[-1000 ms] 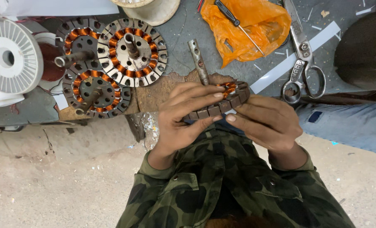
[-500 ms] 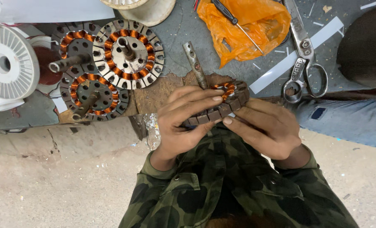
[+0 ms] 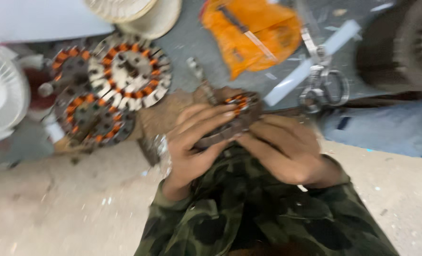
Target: The person assembles a motor stator by cutting strips of white insulating material and inserting them into the slots of a copper-wound stator core. They use shears to cut the material and a screwdriver to press the strips into place. The task is performed repeatedly on the same stator component.
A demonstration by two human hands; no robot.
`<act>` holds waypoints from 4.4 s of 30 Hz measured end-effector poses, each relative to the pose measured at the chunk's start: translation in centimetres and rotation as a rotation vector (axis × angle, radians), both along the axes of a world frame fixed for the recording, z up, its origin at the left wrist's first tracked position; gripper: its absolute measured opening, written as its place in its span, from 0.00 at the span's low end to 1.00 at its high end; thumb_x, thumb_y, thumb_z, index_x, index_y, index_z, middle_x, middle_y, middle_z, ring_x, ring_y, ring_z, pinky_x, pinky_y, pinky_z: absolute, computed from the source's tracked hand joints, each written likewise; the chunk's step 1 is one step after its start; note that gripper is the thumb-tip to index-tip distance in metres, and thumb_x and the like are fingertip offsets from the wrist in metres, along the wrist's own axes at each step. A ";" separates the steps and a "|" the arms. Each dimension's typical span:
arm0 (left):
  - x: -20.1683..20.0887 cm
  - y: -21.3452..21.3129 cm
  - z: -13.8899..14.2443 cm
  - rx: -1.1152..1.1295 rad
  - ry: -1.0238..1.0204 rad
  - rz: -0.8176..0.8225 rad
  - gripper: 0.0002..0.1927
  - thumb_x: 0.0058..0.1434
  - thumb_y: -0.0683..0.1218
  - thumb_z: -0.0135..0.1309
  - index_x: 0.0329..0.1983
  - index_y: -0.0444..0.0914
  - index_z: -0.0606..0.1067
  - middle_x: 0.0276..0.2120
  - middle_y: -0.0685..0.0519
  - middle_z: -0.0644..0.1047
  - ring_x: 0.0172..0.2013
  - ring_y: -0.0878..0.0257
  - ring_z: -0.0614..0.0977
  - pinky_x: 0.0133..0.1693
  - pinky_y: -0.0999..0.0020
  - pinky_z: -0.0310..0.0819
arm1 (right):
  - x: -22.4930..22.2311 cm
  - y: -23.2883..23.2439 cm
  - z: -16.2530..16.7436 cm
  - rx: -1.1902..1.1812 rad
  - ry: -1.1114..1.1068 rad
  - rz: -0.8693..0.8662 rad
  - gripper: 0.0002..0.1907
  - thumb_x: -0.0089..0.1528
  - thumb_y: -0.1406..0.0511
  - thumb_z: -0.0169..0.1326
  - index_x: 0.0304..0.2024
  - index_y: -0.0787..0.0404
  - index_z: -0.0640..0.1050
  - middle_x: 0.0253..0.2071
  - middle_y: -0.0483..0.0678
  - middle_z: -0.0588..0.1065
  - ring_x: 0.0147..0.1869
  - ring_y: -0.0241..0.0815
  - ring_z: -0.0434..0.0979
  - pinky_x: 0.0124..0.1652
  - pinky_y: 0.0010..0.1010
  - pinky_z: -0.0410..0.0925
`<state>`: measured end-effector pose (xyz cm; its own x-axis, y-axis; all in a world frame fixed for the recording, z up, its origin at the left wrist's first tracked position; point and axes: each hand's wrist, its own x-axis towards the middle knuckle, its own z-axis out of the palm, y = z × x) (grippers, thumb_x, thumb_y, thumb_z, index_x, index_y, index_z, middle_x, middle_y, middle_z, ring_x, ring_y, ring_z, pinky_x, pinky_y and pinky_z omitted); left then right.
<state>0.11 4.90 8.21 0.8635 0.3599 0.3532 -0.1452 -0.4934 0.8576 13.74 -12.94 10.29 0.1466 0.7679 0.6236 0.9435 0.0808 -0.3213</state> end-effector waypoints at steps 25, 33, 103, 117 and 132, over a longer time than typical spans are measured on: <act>0.6 -1.6 -0.7 -0.051 0.010 0.099 0.24 0.49 0.33 0.66 0.52 0.32 0.79 0.51 0.45 0.82 0.54 0.54 0.81 0.61 0.62 0.72 | 0.2 -0.8 1.1 0.050 -0.066 -0.041 0.16 0.59 0.69 0.58 0.49 0.68 0.80 0.50 0.55 0.76 0.51 0.52 0.79 0.49 0.38 0.75; 0.9 0.1 -1.7 -0.075 -0.092 0.005 0.25 0.48 0.40 0.71 0.51 0.33 0.80 0.49 0.48 0.83 0.53 0.54 0.82 0.60 0.61 0.73 | 0.4 0.6 -1.6 0.099 0.458 -0.146 0.28 0.57 0.64 0.69 0.57 0.63 0.75 0.54 0.57 0.74 0.59 0.56 0.76 0.60 0.40 0.69; -0.1 0.8 -3.9 0.147 -0.289 -0.016 0.18 0.55 0.48 0.72 0.47 0.41 0.82 0.43 0.56 0.83 0.44 0.59 0.81 0.50 0.62 0.76 | -2.8 3.1 -11.4 0.434 0.685 -0.081 0.20 0.62 0.58 0.65 0.44 0.57 0.67 0.50 0.50 0.74 0.59 0.50 0.78 0.68 0.46 0.67; -0.4 0.6 -3.5 0.154 -0.250 -0.034 0.20 0.54 0.49 0.73 0.48 0.41 0.81 0.45 0.56 0.82 0.45 0.59 0.80 0.50 0.61 0.75 | -2.8 2.6 -10.2 0.377 0.757 -0.054 0.20 0.61 0.59 0.64 0.45 0.54 0.66 0.50 0.50 0.72 0.58 0.49 0.77 0.69 0.49 0.66; 0.6 1.1 -2.1 0.011 -0.111 0.032 0.26 0.50 0.48 0.74 0.52 0.38 0.81 0.46 0.52 0.83 0.48 0.56 0.81 0.52 0.63 0.73 | -0.6 3.3 -10.7 0.462 0.099 -0.143 0.13 0.59 0.63 0.69 0.43 0.54 0.79 0.55 0.51 0.60 0.62 0.55 0.69 0.61 0.51 0.76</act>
